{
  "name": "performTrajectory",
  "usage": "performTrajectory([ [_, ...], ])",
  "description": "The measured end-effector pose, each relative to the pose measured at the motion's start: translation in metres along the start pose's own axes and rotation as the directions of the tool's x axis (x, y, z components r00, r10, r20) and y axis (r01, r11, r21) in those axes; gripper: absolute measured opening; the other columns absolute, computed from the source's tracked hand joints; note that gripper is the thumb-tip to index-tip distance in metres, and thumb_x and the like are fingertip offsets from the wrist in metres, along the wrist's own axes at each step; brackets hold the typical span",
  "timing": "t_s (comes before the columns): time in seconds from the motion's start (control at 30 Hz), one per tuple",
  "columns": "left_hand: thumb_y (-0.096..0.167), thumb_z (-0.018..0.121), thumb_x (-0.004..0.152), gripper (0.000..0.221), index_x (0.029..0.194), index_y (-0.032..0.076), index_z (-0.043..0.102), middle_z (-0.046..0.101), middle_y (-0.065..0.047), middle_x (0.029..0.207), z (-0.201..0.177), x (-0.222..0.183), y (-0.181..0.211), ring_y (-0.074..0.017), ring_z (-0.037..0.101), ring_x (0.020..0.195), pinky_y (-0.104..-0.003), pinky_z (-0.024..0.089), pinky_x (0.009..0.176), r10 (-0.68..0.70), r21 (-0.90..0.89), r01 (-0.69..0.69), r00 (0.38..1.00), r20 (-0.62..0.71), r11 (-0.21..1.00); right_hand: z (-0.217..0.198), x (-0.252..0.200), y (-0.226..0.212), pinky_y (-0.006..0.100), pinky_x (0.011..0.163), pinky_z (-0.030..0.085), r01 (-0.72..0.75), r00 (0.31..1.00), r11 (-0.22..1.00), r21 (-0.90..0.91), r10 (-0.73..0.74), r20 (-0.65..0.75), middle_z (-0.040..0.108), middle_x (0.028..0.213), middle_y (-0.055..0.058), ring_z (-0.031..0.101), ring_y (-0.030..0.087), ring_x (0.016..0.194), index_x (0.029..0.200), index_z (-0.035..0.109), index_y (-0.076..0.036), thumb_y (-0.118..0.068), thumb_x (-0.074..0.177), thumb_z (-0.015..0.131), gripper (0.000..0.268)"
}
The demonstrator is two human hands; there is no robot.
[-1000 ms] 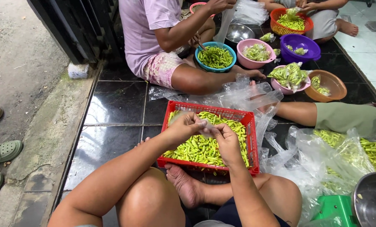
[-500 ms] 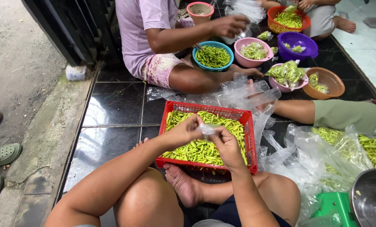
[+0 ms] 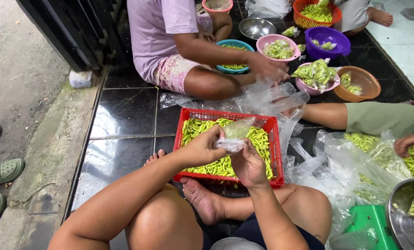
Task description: The person sorts green peppers from a red crate into small plastic bags by hand while sitting on the floor.
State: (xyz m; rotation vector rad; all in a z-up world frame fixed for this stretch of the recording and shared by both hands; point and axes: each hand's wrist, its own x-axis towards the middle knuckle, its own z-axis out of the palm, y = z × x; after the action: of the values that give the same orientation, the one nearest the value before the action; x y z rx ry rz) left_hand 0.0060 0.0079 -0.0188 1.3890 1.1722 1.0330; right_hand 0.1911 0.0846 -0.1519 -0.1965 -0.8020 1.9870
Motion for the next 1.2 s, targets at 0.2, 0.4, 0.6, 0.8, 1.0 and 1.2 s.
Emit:
performTrajectory([
  [0.2,0.001,0.058,0.089,0.017,0.104,0.006,0.05,0.06,-0.01,0.089,-0.007,0.025,-0.062,-0.0188,0.058,0.081,-0.028,0.046,0.067,0.117,-0.097,-0.139,0.97,-0.211,0.985,0.051,-0.004,-0.016,0.051,0.112,0.038,0.116,0.993,0.826,-0.552,-0.087,0.078,0.067,0.121,0.019,0.062,0.03,0.119,0.122,0.047,-0.013,-0.015,0.09,0.073,0.041],
  [0.4,0.001,0.05,0.083,0.027,0.11,0.003,0.052,0.054,-0.011,0.091,-0.001,0.005,-0.008,-0.0244,0.054,0.091,-0.036,0.049,0.081,0.219,0.036,-0.216,0.967,-0.132,0.976,0.059,-0.006,-0.02,0.04,0.095,0.047,0.243,0.954,0.67,-0.702,-0.295,0.049,0.067,0.092,0.008,0.06,0.018,0.091,0.098,0.062,-0.008,-0.01,0.102,0.06,0.005],
  [0.6,0.009,0.074,0.075,0.042,0.115,0.009,0.059,0.062,-0.016,0.094,-0.006,0.011,-0.005,-0.0378,0.066,0.088,-0.048,0.053,0.075,0.262,0.448,-0.152,0.945,-0.195,0.881,0.074,-0.01,-0.013,0.037,0.106,0.038,0.14,0.981,0.903,-0.406,-0.182,-0.068,0.067,0.108,0.004,0.059,0.016,0.106,0.106,0.054,-0.016,-0.018,0.106,0.052,0.003],
  [0.8,0.003,0.051,0.087,0.036,0.123,0.008,0.049,0.059,-0.014,0.091,-0.007,0.013,-0.021,-0.0254,0.067,0.076,-0.038,0.056,0.073,0.084,0.072,-0.065,0.948,-0.307,0.995,0.076,-0.01,-0.004,0.036,0.101,0.041,0.126,0.987,0.749,-0.651,-0.163,0.004,0.063,0.108,0.004,0.056,0.014,0.104,0.122,0.05,-0.01,-0.012,0.095,0.07,0.033],
  [1.0,0.018,0.068,0.079,0.049,0.126,0.013,0.054,0.066,-0.025,0.096,0.001,-0.001,0.003,-0.0494,0.065,0.099,-0.058,0.05,0.086,0.138,0.392,-0.091,0.986,-0.093,0.915,0.085,-0.012,-0.009,0.032,0.095,0.04,0.238,0.939,0.543,-0.806,-0.341,0.048,0.052,0.088,0.002,0.049,0.013,0.091,0.09,0.061,-0.008,-0.015,0.102,0.065,0.015],
  [1.2,0.002,0.071,0.071,0.057,0.122,0.018,0.05,0.052,-0.016,0.122,-0.011,0.008,-0.006,-0.0449,0.068,0.099,-0.054,0.06,0.083,0.146,0.675,0.065,0.957,-0.252,0.735,0.074,-0.02,0.003,0.029,0.089,0.038,0.112,0.984,0.756,-0.645,-0.173,-0.032,0.047,0.086,-0.003,0.045,0.009,0.088,0.094,0.054,-0.01,-0.016,0.106,0.057,0.013],
])
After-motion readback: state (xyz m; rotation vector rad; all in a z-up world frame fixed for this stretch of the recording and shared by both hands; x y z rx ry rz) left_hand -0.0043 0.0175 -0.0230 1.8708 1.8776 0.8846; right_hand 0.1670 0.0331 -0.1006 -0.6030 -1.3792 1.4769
